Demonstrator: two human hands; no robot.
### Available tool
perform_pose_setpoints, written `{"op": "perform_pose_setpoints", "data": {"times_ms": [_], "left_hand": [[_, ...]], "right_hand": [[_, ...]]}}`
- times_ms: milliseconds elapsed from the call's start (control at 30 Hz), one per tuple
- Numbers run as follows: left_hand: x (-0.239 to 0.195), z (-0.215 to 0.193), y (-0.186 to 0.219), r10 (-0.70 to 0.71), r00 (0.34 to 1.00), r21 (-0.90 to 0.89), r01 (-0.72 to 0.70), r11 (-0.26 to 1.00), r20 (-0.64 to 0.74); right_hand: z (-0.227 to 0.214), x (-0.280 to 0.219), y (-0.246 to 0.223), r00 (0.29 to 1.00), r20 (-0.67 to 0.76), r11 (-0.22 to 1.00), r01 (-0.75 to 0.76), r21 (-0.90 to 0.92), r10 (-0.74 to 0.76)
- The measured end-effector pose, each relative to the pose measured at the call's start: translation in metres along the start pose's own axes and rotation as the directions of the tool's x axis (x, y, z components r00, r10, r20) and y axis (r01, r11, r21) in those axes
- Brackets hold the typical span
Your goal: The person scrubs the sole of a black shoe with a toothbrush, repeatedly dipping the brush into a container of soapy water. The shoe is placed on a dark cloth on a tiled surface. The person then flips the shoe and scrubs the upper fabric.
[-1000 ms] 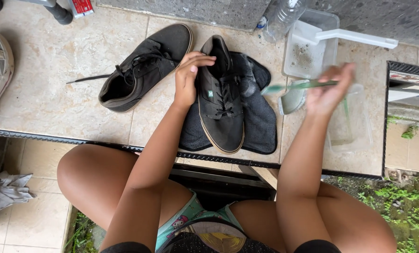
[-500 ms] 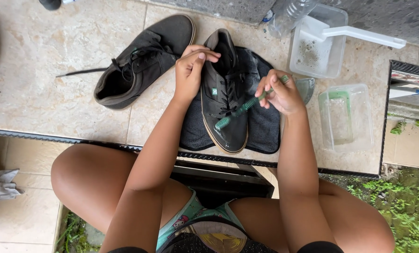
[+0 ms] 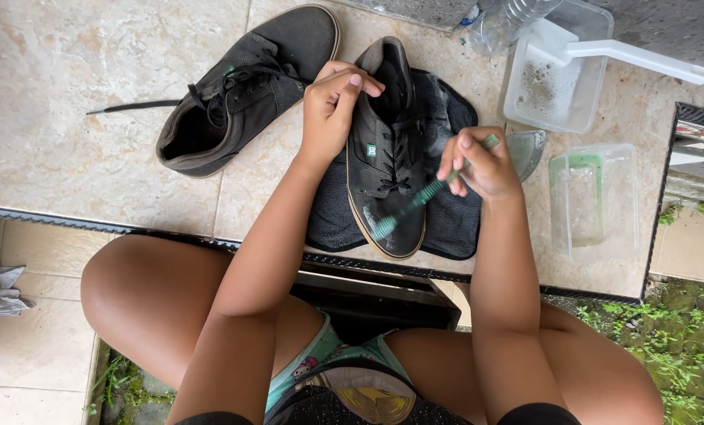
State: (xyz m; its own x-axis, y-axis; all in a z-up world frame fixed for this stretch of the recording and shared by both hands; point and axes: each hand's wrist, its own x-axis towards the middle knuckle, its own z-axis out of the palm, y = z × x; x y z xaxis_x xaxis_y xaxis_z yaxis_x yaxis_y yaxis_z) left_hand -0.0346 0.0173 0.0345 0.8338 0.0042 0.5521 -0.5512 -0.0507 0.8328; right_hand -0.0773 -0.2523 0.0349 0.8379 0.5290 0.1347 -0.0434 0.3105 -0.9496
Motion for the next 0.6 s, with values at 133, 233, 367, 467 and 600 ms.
{"op": "perform_pose_setpoints", "data": {"times_ms": [133, 233, 367, 467, 600], "left_hand": [[0.0, 0.0, 0.002, -0.024, 1.0, 0.01, 0.024, 1.0, -0.002], [-0.001, 0.0, 0.003, -0.006, 1.0, 0.016, 0.006, 1.0, 0.002], [0.001, 0.0, 0.003, 0.004, 1.0, 0.029, -0.004, 1.0, 0.002], [0.001, 0.001, 0.003, 0.003, 1.0, 0.029, -0.003, 1.0, 0.004], [0.002, 0.0, 0.005, 0.013, 1.0, 0.04, -0.014, 0.999, 0.012]], "right_hand": [[0.005, -0.002, 0.002, 0.995, -0.086, 0.997, 0.04, -0.068, -0.046], [0.009, -0.003, -0.002, 0.997, 0.03, 0.997, 0.071, -0.043, -0.069], [0.017, -0.001, -0.004, 0.995, 0.006, 0.992, 0.099, -0.08, -0.099], [0.017, -0.005, -0.003, 0.996, 0.036, 0.995, 0.088, -0.05, -0.086], [0.018, -0.001, -0.005, 0.997, -0.052, 0.985, 0.053, -0.163, -0.062]]}}
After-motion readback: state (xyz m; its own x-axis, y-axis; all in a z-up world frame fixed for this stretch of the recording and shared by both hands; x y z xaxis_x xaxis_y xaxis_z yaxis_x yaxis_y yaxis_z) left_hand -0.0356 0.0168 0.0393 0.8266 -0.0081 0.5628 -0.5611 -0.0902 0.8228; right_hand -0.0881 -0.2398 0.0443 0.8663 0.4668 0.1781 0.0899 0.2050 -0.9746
